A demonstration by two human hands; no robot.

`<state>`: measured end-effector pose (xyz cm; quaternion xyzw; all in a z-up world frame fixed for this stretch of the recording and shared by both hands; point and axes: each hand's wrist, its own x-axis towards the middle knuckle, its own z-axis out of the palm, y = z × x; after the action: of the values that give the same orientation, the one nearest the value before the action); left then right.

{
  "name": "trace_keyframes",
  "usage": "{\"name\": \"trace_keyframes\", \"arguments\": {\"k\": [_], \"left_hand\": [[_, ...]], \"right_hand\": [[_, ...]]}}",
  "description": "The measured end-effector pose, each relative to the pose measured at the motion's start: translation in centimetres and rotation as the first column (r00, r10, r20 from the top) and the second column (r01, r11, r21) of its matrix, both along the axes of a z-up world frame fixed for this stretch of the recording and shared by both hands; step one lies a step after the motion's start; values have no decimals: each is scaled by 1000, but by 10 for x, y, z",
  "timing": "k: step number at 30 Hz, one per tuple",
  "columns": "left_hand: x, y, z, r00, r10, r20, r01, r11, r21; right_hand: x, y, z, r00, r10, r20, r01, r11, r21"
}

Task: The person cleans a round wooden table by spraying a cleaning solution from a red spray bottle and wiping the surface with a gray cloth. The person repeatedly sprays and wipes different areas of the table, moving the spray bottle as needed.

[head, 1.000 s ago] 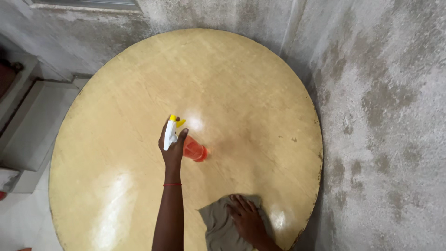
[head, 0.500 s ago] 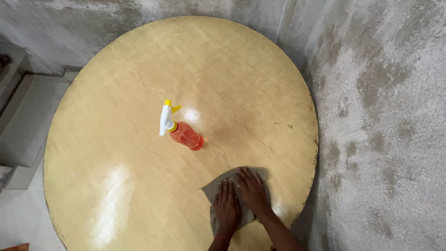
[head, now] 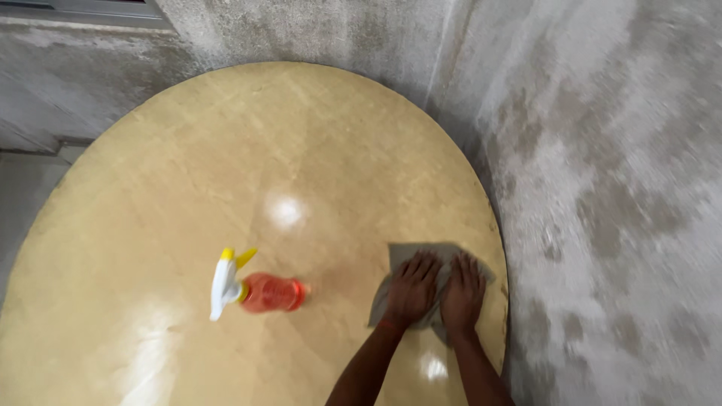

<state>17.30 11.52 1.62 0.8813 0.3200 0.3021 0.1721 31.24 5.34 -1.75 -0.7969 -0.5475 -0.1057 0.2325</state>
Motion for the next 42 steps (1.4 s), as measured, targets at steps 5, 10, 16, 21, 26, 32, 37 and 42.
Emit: {"name": "trace_keyframes", "arguments": {"k": [5,10,16,21,26,32,37,42], "left_hand": [[76,152,-7,999,51,-6,-50,994,101],[80,289,-11,981,164,-103,-158,985,68],[15,297,-4,883,469,1,-469,882,47],[-24,209,-11,836,542,-86,-542,840,23],[0,126,-17,899,418,-130,-422,907,0],[82,144,-9,978,207,34,-207,978,-22],[113,253,-12,979,202,26,-203,977,61],[88,351,-21,934,358,22,-358,926,124]], "right_hand": [[61,158,2,996,-58,61,55,997,53],[80,307,-3,992,72,106,-78,996,51],[8,366,-2,929,367,59,-369,929,36],[-30,295,2,851,524,35,-525,851,29],[-6,189,-5,921,387,-45,-384,921,64],[71,181,4,993,49,106,-54,997,46],[107,284,-7,982,26,185,-45,994,100],[88,410,-15,970,201,137,-218,968,124]]}}
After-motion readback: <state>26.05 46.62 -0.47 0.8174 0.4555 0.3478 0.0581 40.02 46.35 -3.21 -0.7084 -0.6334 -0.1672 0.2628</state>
